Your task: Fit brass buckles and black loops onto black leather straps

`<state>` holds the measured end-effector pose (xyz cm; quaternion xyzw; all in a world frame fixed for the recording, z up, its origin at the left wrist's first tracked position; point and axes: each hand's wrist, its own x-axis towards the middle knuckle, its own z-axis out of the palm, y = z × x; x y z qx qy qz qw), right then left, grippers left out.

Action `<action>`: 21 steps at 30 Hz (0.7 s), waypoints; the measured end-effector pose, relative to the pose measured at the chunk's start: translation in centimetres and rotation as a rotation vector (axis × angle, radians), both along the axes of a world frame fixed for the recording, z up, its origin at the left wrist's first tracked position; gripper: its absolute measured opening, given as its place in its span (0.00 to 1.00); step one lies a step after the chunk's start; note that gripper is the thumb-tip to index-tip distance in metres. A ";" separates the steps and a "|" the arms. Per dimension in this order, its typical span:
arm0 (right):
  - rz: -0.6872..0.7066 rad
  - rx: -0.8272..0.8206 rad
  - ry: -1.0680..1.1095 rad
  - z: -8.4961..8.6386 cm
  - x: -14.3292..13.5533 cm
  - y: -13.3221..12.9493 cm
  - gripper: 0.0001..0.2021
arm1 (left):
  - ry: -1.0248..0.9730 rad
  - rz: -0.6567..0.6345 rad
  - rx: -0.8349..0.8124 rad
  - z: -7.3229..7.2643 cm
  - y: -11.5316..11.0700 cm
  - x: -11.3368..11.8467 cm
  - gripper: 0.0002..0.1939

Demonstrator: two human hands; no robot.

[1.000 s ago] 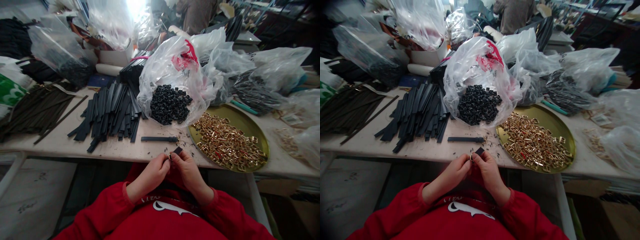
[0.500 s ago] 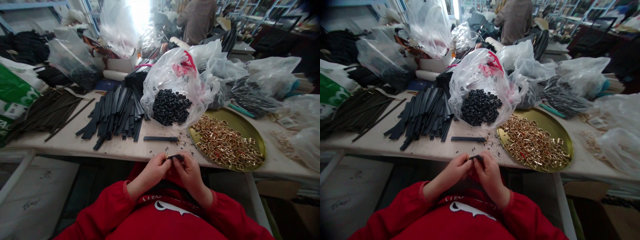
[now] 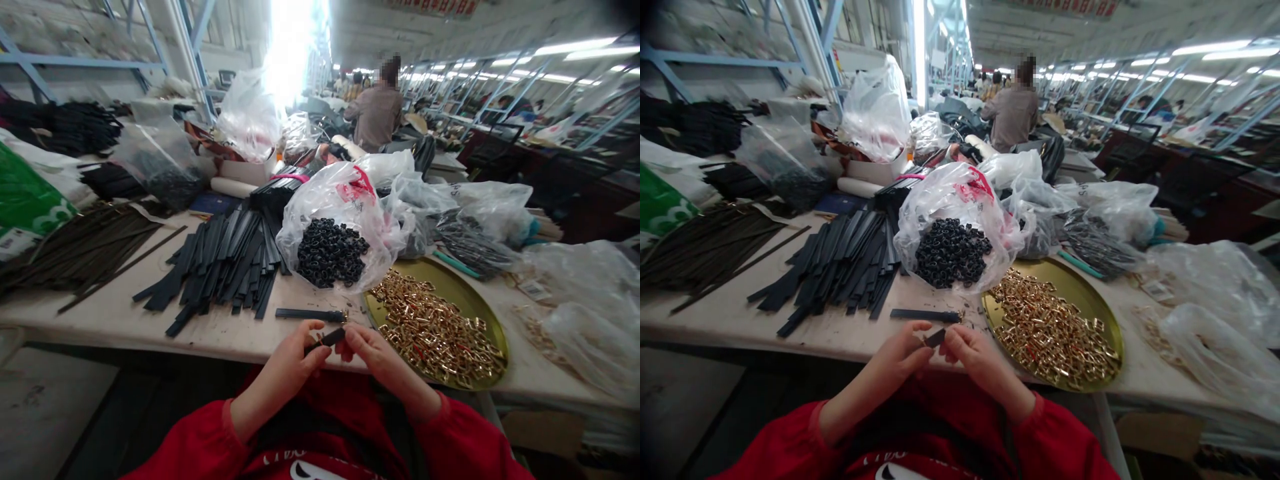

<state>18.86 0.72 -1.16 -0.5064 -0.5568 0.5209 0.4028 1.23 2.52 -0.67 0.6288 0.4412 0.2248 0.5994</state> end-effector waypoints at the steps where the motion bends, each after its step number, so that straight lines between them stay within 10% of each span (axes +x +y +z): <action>1: -0.028 0.060 -0.114 0.0 1.0 1.6 0.20 | -0.010 -0.014 0.017 -0.2 0.3 0.1 0.16; 4: -0.200 0.299 -0.754 -0.4 3.6 6.7 0.11 | 0.008 -0.004 0.007 -0.7 1.5 0.5 0.15; 8: -0.072 0.249 -1.328 -1.5 4.7 11.0 0.08 | 0.023 0.045 -0.047 -1.2 3.1 0.8 0.17; 21: 0.096 0.158 -1.187 -2.7 4.5 10.7 0.06 | 0.072 0.063 -0.028 -1.3 4.8 2.0 0.14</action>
